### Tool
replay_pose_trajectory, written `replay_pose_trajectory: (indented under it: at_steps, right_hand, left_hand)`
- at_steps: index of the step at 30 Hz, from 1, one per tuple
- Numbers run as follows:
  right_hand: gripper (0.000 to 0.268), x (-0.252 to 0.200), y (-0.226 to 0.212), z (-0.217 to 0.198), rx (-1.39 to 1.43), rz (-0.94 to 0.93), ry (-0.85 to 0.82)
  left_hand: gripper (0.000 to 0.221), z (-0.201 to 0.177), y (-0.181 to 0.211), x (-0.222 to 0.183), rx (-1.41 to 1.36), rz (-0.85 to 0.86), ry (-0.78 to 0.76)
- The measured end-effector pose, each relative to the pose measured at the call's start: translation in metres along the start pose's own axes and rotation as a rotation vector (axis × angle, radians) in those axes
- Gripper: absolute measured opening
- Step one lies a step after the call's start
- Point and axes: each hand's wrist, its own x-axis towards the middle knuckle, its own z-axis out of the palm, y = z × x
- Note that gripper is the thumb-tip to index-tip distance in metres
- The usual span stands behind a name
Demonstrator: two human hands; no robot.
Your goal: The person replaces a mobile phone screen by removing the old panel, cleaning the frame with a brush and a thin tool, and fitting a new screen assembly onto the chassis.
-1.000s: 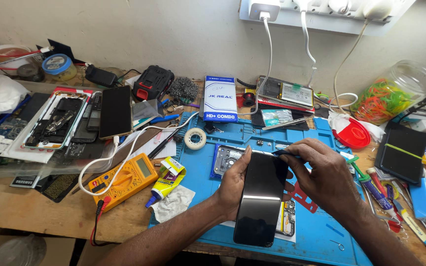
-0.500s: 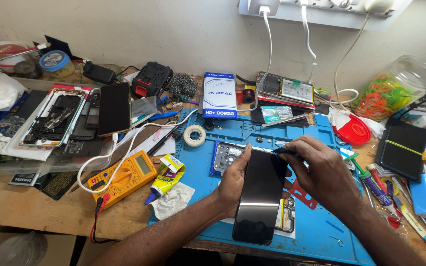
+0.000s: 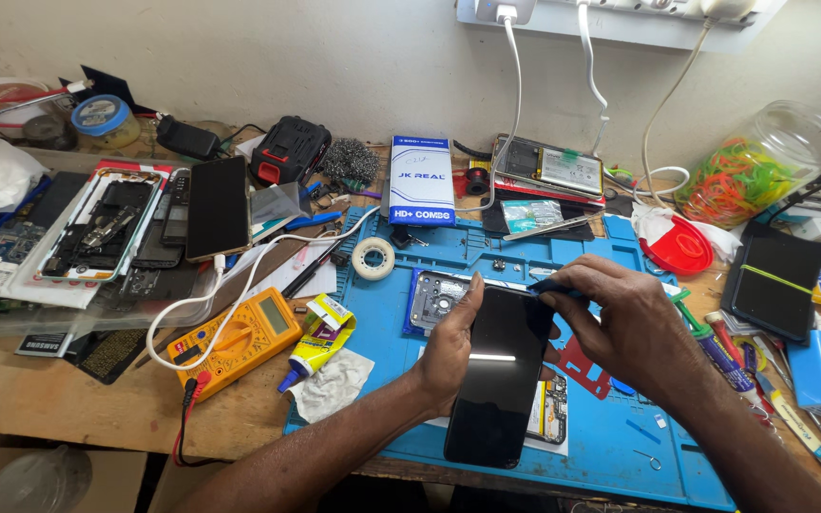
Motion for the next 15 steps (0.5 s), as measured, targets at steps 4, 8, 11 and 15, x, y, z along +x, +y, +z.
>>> replay_pose_trajectory:
  at_steps: [4,8,11,15]
  right_hand:
    - [0.005,-0.011,0.015,0.018,0.104,-0.045,-0.075]
    - [0.015,-0.020,0.027,0.009,0.246,0.305,0.135]
    - [0.015,-0.034,0.020,0.007,0.367,0.442,0.204]
    - [0.014,-0.056,0.006,0.044,0.678,0.525,0.219]
  left_hand:
    - [0.090,0.006,0.021,-0.006,-0.065,0.015,0.011]
    - [0.090,0.008,0.030,-0.005,-0.119,0.105,0.020]
    - [0.088,0.001,0.032,0.000,-0.216,0.216,0.074]
    - [0.089,-0.009,0.020,0.002,-0.222,0.272,0.145]
